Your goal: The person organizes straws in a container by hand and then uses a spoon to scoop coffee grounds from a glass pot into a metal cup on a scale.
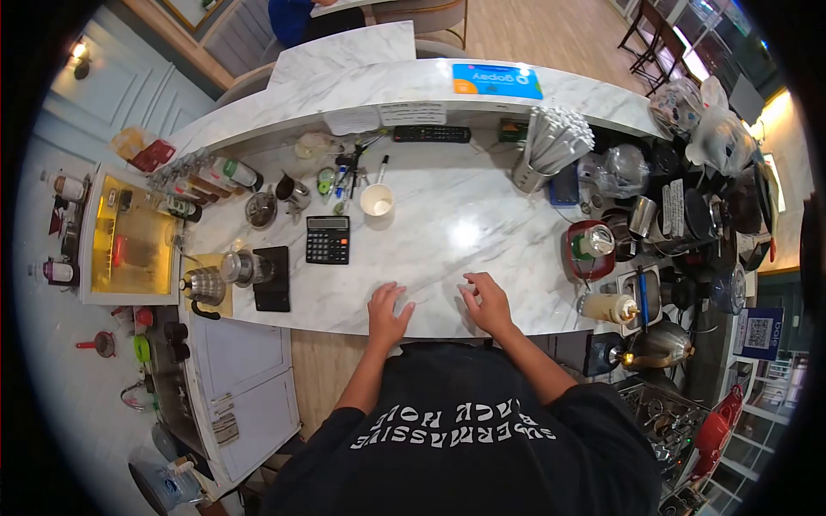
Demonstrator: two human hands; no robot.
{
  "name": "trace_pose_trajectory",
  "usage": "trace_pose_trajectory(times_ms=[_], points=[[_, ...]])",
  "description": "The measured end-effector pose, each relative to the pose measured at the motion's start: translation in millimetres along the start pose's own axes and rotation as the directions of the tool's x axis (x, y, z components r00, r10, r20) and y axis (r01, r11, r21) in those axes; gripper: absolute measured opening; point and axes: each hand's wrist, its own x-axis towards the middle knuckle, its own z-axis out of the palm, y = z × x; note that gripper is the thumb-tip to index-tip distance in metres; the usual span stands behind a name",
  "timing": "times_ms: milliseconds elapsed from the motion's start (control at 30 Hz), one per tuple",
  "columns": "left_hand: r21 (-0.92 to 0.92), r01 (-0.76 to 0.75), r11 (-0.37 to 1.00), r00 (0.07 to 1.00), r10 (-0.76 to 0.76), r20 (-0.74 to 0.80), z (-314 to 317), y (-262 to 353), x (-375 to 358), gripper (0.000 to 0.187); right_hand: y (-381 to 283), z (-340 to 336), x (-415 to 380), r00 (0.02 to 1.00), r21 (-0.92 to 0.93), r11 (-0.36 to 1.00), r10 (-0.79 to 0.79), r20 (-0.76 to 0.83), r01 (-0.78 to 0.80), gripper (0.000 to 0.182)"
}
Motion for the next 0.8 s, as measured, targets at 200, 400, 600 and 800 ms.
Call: trace_pose_trajectory(times_ms=[200, 400, 600, 800], points=[[-0.077, 0.007, 0.997, 1.0, -0.005, 0.027, -88, -31, -11, 0.042, -48, 60, 35, 1.0, 0.0, 1.0, -0.004, -0.026, 0.004, 0.033], [-0.151, 0.026, 0.988, 0.998, -0.018, 0.054, -161, -65, 16, 0.039, -103, 136, 53, 0.999, 0.013, 1.0, 0.0, 0.044, 0.0, 0.031], [-0.263, -0.009, 0.965, 0.99, 0.046, 0.136, -194, -97, 32, 0.037, -134, 206, 51, 0.998, 0.057, 0.997, 0.041, 0.044, -0.043, 0.029], [-0.267, 0.007, 0.964, 0.987, 0.037, 0.159, -217, -119, 14, 0.036, -145, 233, 21, 0.993, 0.08, 0.991, 0.104, 0.062, -0.109, 0.031]])
